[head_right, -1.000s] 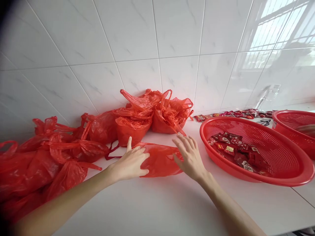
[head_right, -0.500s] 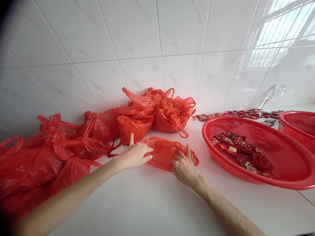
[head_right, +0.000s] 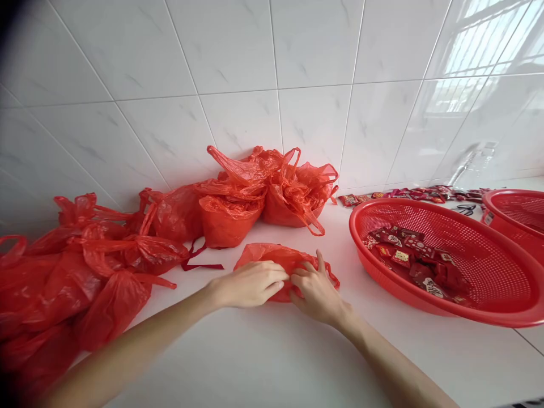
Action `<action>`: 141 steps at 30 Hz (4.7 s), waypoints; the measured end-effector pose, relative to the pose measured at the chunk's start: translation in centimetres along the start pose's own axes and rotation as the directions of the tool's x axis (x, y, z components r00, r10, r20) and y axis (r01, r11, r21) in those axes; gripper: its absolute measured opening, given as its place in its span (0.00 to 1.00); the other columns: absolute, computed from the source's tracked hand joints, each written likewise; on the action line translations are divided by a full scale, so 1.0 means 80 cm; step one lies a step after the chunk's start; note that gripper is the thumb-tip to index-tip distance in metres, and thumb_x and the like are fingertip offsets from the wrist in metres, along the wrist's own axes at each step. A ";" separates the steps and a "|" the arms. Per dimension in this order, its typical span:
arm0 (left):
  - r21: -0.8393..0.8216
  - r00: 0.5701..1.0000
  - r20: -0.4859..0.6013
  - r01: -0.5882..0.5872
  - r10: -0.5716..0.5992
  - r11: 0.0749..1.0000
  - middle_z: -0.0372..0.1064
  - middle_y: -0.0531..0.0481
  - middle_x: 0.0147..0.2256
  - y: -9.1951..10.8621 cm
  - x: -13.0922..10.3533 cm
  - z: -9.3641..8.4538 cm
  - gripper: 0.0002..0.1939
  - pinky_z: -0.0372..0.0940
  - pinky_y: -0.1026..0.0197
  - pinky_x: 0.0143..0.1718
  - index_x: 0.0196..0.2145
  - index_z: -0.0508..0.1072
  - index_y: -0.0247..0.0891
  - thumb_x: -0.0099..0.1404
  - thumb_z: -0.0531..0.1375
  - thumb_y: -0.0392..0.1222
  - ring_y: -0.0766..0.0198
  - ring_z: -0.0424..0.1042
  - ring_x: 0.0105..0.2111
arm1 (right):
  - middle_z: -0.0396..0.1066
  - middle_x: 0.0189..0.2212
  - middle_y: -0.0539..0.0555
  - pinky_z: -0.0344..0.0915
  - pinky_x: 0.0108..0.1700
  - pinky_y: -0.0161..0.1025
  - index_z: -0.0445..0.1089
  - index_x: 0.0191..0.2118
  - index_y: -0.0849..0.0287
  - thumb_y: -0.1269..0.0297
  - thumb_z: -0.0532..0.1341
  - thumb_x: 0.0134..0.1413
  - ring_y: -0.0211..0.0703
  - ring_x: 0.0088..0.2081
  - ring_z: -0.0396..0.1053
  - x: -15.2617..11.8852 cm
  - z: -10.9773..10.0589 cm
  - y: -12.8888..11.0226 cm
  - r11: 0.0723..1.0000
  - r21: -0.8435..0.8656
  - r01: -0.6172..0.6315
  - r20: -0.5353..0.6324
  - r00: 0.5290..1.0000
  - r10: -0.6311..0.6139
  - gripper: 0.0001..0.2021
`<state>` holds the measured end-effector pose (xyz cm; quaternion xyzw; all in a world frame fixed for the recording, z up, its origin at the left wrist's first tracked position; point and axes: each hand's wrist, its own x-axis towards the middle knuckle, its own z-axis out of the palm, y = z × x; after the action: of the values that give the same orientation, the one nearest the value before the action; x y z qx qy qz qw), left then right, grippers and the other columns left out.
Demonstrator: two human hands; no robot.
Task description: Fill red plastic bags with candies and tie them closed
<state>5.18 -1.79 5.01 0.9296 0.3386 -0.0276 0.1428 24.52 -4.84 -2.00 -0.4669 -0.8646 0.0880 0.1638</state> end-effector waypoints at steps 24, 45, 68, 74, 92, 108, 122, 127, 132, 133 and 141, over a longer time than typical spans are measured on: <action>0.280 0.901 0.188 0.333 -0.392 0.900 0.78 0.38 0.38 0.000 -0.015 -0.016 0.07 0.70 0.55 0.38 0.32 0.78 0.35 0.63 0.60 0.39 0.47 0.78 0.42 | 0.73 0.25 0.51 0.30 0.69 0.69 0.66 0.26 0.57 0.74 0.56 0.53 0.49 0.39 0.73 -0.003 -0.009 0.022 0.973 -0.181 -0.140 -0.271 0.959 0.087 0.08; 0.276 0.955 0.126 0.228 -0.270 0.934 0.77 0.42 0.39 -0.053 0.006 0.005 0.05 0.71 0.56 0.44 0.24 0.74 0.39 0.55 0.66 0.37 0.49 0.76 0.45 | 0.68 0.23 0.50 0.56 0.57 0.59 0.57 0.25 0.55 0.64 0.65 0.49 0.46 0.32 0.68 -0.001 -0.014 0.027 0.960 -0.163 -0.229 0.019 0.972 0.235 0.13; 0.119 0.984 -0.143 0.127 -0.109 0.985 0.77 0.46 0.43 -0.037 -0.018 0.024 0.08 0.51 0.40 0.67 0.39 0.80 0.41 0.68 0.59 0.37 0.53 0.73 0.50 | 0.79 0.31 0.52 0.51 0.67 0.60 0.75 0.34 0.53 0.62 0.61 0.60 0.48 0.43 0.76 -0.009 -0.051 0.037 0.964 0.258 0.065 -0.322 0.946 0.022 0.06; 0.006 0.980 -0.147 0.134 -0.132 0.991 0.77 0.48 0.44 -0.045 -0.014 0.049 0.08 0.44 0.39 0.69 0.40 0.79 0.42 0.68 0.59 0.38 0.56 0.73 0.50 | 0.79 0.33 0.55 0.31 0.68 0.74 0.75 0.34 0.55 0.71 0.61 0.57 0.59 0.61 0.66 -0.002 -0.031 0.048 1.000 -0.023 -0.017 -0.089 0.996 0.015 0.06; -0.096 0.951 -0.249 0.166 -0.185 0.982 0.78 0.52 0.42 -0.056 -0.019 0.050 0.09 0.38 0.38 0.71 0.38 0.75 0.42 0.71 0.55 0.38 0.61 0.76 0.44 | 0.78 0.41 0.57 0.24 0.67 0.77 0.74 0.40 0.57 0.77 0.57 0.52 0.58 0.67 0.58 -0.007 -0.042 0.043 0.993 -0.035 -0.116 0.077 0.990 0.118 0.13; -0.110 0.945 -0.178 0.258 -0.274 0.960 0.73 0.43 0.55 -0.057 -0.023 0.060 0.26 0.34 0.29 0.69 0.56 0.72 0.43 0.59 0.64 0.39 0.47 0.70 0.57 | 0.76 0.50 0.62 0.24 0.66 0.80 0.74 0.47 0.56 0.71 0.65 0.50 0.66 0.67 0.57 -0.005 -0.037 0.052 0.989 -0.036 -0.144 0.072 0.987 0.147 0.16; -0.200 0.865 -0.479 0.061 -0.151 0.978 0.76 0.48 0.44 -0.074 -0.015 0.115 0.07 0.34 0.23 0.67 0.30 0.73 0.39 0.66 0.58 0.37 0.55 0.76 0.49 | 0.76 0.52 0.62 0.21 0.64 0.83 0.74 0.50 0.55 0.61 0.70 0.51 0.74 0.67 0.57 -0.001 -0.019 0.073 0.982 -0.032 -0.188 0.093 0.977 0.190 0.19; -0.210 0.857 -0.489 0.066 -0.163 0.976 0.75 0.48 0.46 -0.075 -0.015 0.118 0.06 0.35 0.25 0.68 0.40 0.72 0.41 0.65 0.58 0.37 0.54 0.75 0.50 | 0.75 0.53 0.61 0.23 0.64 0.83 0.74 0.52 0.52 0.60 0.69 0.50 0.75 0.67 0.56 -0.002 -0.023 0.072 0.986 -0.022 -0.164 0.094 0.982 0.166 0.21; -0.170 0.851 -0.505 0.064 -0.142 0.983 0.74 0.45 0.49 -0.077 -0.014 0.121 0.16 0.33 0.27 0.69 0.52 0.72 0.42 0.67 0.57 0.39 0.53 0.75 0.50 | 0.78 0.46 0.59 0.25 0.67 0.78 0.74 0.50 0.52 0.67 0.64 0.55 0.68 0.63 0.62 -0.001 -0.024 0.063 0.987 -0.091 -0.136 0.043 0.989 0.140 0.16; -0.165 0.850 -0.506 0.071 -0.146 0.984 0.74 0.45 0.49 -0.077 -0.014 0.121 0.15 0.33 0.27 0.69 0.51 0.73 0.42 0.67 0.57 0.40 0.53 0.75 0.49 | 0.78 0.44 0.59 0.25 0.67 0.78 0.74 0.48 0.53 0.69 0.62 0.55 0.67 0.62 0.64 -0.001 -0.024 0.062 0.984 -0.117 -0.134 0.029 0.990 0.138 0.14; -0.142 0.840 -0.523 0.077 -0.141 0.987 0.74 0.46 0.47 -0.080 -0.012 0.124 0.13 0.35 0.28 0.70 0.47 0.75 0.42 0.66 0.57 0.39 0.53 0.75 0.48 | 0.78 0.37 0.58 0.26 0.66 0.78 0.73 0.38 0.56 0.79 0.54 0.48 0.57 0.54 0.68 -0.003 -0.016 0.067 0.958 -0.218 -0.188 -0.026 0.982 0.186 0.16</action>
<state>0.83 -0.55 -5.92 0.8702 0.4182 0.2423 0.0952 29.30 -2.13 -2.47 -0.5620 -0.8205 0.0056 0.1045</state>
